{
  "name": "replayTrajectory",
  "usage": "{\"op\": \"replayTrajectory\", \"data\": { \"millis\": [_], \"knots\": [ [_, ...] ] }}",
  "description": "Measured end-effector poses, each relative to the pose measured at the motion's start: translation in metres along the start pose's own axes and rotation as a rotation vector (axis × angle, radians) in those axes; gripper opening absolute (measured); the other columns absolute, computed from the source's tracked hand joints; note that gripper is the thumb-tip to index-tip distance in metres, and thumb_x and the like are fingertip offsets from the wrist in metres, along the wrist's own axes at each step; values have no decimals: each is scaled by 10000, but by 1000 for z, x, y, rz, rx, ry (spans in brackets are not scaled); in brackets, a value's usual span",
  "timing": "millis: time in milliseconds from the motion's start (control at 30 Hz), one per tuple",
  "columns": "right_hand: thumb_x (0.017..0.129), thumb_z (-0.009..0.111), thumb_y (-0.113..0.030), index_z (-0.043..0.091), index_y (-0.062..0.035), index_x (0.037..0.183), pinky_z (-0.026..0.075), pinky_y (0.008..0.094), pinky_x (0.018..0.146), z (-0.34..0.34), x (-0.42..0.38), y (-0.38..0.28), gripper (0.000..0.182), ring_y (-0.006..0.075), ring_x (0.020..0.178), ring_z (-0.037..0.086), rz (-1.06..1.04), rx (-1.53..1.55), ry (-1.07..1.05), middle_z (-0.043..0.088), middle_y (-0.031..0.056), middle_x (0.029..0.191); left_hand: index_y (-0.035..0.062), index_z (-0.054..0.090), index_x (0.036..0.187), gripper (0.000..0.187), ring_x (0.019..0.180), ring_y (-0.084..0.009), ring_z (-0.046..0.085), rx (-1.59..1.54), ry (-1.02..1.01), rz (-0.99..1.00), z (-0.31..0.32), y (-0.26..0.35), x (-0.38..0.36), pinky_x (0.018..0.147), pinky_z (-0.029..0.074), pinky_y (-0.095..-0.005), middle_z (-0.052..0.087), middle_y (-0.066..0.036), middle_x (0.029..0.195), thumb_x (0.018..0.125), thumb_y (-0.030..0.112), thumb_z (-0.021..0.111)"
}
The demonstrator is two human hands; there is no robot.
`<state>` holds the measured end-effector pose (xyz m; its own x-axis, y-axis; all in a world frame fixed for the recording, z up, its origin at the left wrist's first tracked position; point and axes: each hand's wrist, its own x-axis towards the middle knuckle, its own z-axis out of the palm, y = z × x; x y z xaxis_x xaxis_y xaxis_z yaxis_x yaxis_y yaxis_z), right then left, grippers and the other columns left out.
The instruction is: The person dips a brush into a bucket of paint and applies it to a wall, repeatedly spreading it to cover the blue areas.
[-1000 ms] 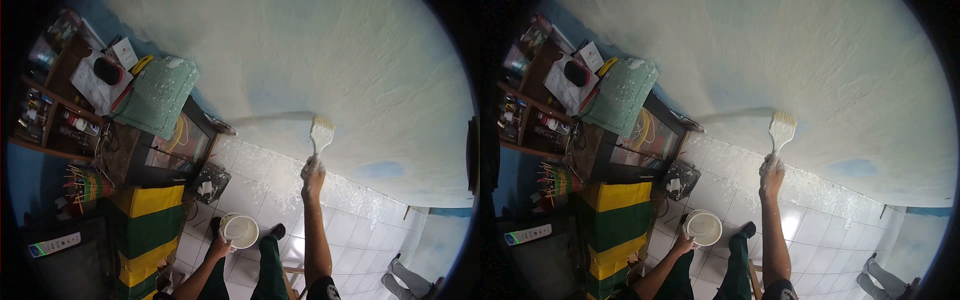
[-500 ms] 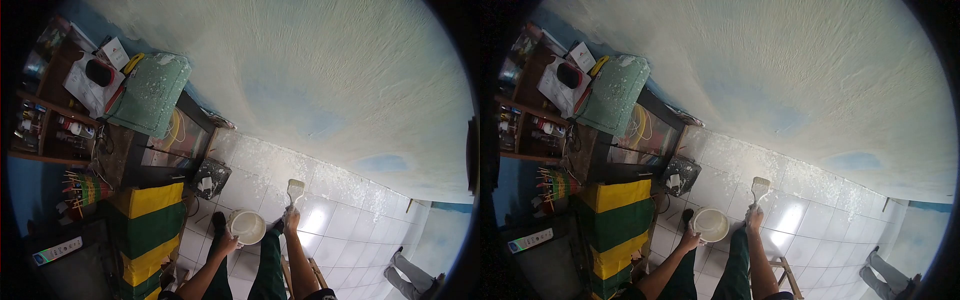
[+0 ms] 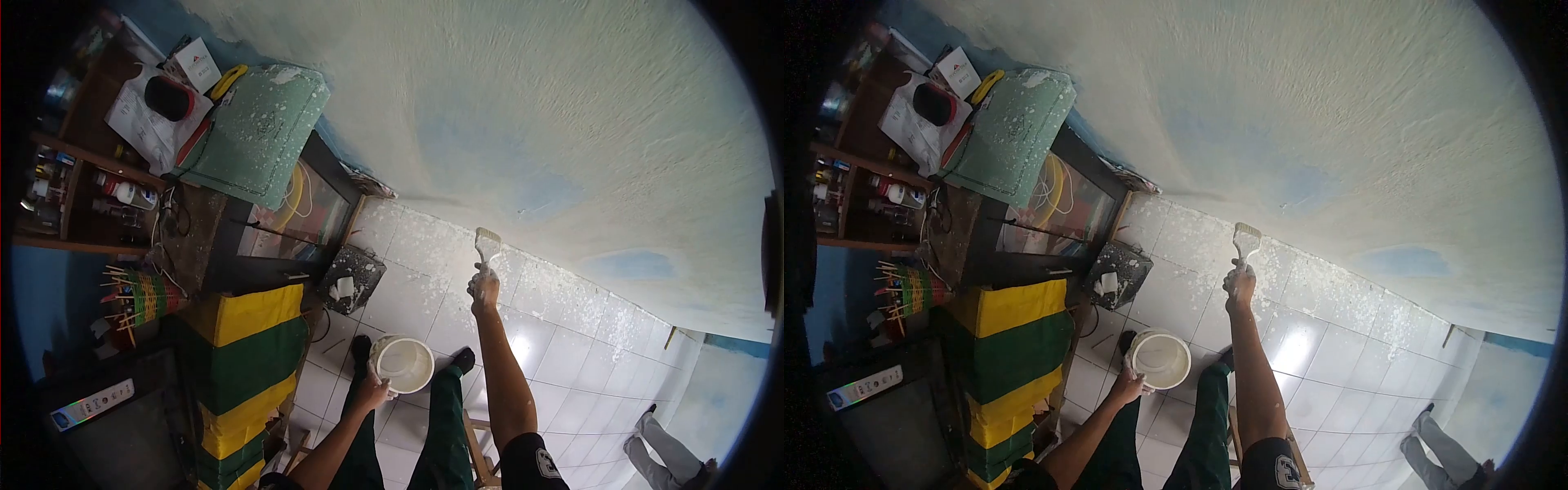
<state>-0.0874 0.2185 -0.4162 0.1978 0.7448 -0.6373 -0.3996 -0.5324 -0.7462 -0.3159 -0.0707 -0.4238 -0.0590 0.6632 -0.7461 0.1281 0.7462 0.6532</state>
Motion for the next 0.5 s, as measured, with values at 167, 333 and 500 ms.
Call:
{"op": "replayTrajectory", "data": {
  "millis": [167, 333, 500],
  "knots": [
    [892, 439, -378, 481, 9, 1020, 256, 218, 352, -15, -17, 43, 410, 66, 383, 307, 78, -16, 49, 303, -50, 508, -6, 36, 1324, 740, 920, -395, 566, 34, 2, 5, -3, 10, 0, 775, 475, -409, 510, -306, 1063, 801, 136, 540],
    [880, 479, -314, 515, -31, 938, 278, 230, 345, -62, -67, 135, 291, 69, 370, 337, 124, -68, 65, 357, -45, 494, -21, 31, 1321, 746, 896, -396, 576, 62, 2, 5, -3, -4, 10, 759, 487, -415, 517, -315, 1040, 795, 123, 540],
    [854, 446, -141, 540, -18, 758, 313, 274, 376, -118, -131, 220, 182, 120, 417, 418, -354, -927, 262, 421, 14, 528, -17, 41, 1320, 738, 878, -388, 585, 70, 10, -74, -5, 15, 3, 758, 492, -416, 545, -309, 983, 789, 106, 538]
  ]
}}
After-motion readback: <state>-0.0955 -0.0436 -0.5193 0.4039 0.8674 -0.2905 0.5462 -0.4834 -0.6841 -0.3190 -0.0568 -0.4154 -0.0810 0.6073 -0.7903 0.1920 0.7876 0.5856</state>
